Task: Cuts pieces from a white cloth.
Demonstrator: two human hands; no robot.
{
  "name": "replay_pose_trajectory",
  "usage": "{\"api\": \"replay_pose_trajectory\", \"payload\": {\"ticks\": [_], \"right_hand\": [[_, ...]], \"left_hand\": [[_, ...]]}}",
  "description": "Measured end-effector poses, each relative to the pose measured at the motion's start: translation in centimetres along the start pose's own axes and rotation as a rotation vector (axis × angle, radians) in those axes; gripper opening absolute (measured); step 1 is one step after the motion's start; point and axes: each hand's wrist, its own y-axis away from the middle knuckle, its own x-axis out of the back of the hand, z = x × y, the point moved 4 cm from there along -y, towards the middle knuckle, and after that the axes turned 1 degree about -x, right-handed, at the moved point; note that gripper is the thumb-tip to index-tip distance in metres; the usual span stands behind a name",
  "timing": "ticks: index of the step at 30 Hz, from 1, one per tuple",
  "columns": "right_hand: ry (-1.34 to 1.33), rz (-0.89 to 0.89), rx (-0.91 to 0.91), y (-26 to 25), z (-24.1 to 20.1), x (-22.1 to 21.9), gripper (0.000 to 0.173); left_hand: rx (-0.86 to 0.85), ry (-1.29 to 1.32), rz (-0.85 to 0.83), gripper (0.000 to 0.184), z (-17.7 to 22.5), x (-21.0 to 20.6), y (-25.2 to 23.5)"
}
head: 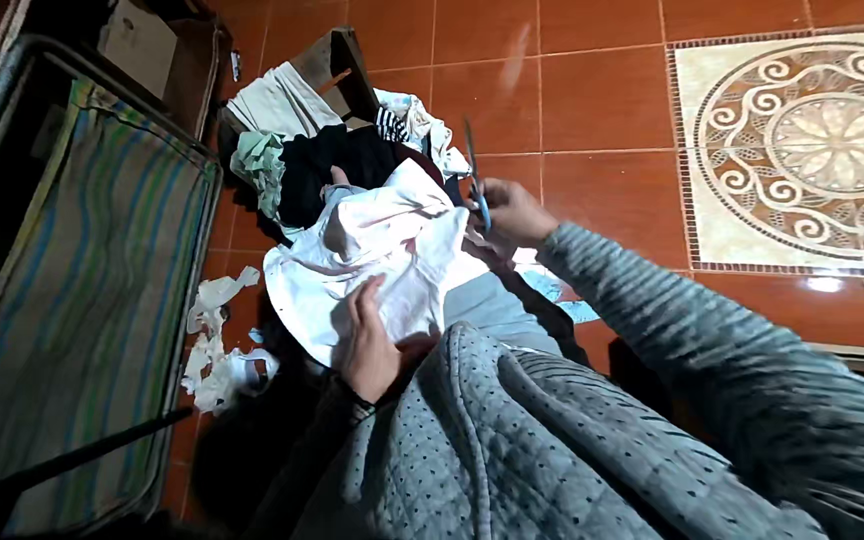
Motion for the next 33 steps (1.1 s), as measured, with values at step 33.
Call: {"api": "replay_pose_trajectory", "payload": {"ticks": [33], "right_hand": [[0.546, -0.158, 0.300, 1.0, -3.6, -6.7, 0.034]], "left_hand": [[0.238, 0.010, 0.559, 0.023, -9.1, 18.3, -3.0]]}}
